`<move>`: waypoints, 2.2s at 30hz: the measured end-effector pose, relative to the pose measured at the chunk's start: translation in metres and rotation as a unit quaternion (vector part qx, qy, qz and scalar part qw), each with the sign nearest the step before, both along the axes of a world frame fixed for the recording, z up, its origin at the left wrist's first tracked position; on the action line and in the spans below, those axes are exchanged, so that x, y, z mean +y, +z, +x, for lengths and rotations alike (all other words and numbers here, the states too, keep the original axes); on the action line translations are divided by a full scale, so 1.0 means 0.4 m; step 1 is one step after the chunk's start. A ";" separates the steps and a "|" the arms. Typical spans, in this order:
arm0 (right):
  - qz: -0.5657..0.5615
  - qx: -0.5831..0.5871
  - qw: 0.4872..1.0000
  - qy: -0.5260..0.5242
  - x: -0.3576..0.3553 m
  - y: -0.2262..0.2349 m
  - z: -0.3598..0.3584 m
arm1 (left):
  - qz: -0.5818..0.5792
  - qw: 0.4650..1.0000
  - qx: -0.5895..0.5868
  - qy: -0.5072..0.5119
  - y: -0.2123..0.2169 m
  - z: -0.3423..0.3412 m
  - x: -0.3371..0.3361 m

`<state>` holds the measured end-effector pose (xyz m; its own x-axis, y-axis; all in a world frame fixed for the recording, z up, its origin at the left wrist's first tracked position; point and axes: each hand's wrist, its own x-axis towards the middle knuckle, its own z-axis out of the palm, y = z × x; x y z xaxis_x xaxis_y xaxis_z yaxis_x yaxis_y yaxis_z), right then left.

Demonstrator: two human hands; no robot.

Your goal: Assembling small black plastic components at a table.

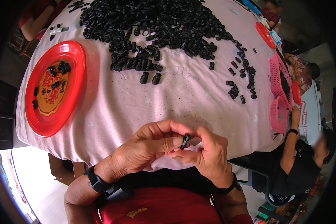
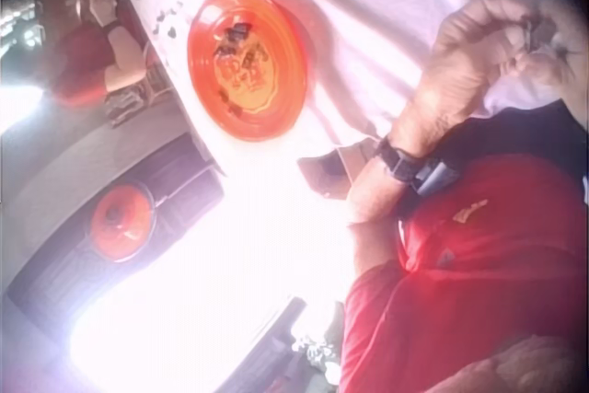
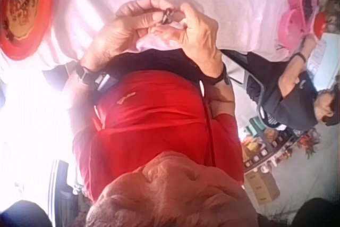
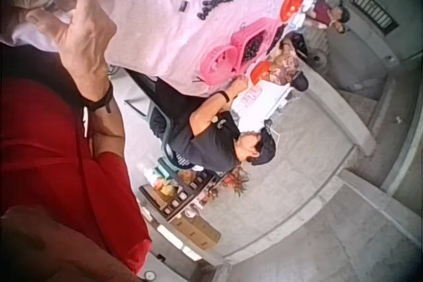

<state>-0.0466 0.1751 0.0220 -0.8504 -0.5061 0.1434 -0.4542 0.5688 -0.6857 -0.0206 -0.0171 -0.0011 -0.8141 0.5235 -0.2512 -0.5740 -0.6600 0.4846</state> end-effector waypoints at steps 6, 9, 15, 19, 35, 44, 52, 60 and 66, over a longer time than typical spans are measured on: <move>0.028 0.060 0.998 -0.003 -0.003 0.000 -0.001 | -0.017 1.000 -0.007 0.006 0.009 0.002 0.003; 0.038 0.057 0.998 -0.009 -0.002 -0.001 0.000 | -0.016 1.000 -0.005 0.007 0.005 0.002 0.003; 0.021 0.100 0.995 -0.004 0.004 -0.023 -0.001 | -0.011 1.000 -0.007 0.004 0.007 0.004 0.004; 0.030 0.104 0.994 0.003 0.004 -0.017 -0.003 | -0.022 1.000 0.005 0.011 0.006 0.005 0.008; 0.053 0.093 0.994 -0.009 0.002 -0.005 -0.002 | -0.004 1.000 0.008 0.006 0.000 0.002 0.009; -0.056 0.049 0.997 0.025 0.002 0.009 -0.005 | -0.025 0.999 -0.033 0.014 0.009 0.002 0.009; -0.196 -0.086 0.977 0.024 -0.005 0.025 0.000 | -0.020 1.000 -0.008 0.008 0.007 0.003 0.002; -0.227 -0.128 0.965 0.006 0.007 0.002 -0.012 | -0.014 1.000 0.005 -0.007 0.002 0.000 0.001; -0.156 -0.078 0.984 0.027 0.016 0.043 -0.006 | 0.010 1.000 -0.013 0.005 0.005 0.003 0.002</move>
<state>-0.0492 0.1814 0.0390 -0.8471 -0.5036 0.1699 -0.3543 0.2966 -0.8869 -0.0193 -0.0162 0.0009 -0.8127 0.5206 -0.2617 -0.5794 -0.6750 0.4568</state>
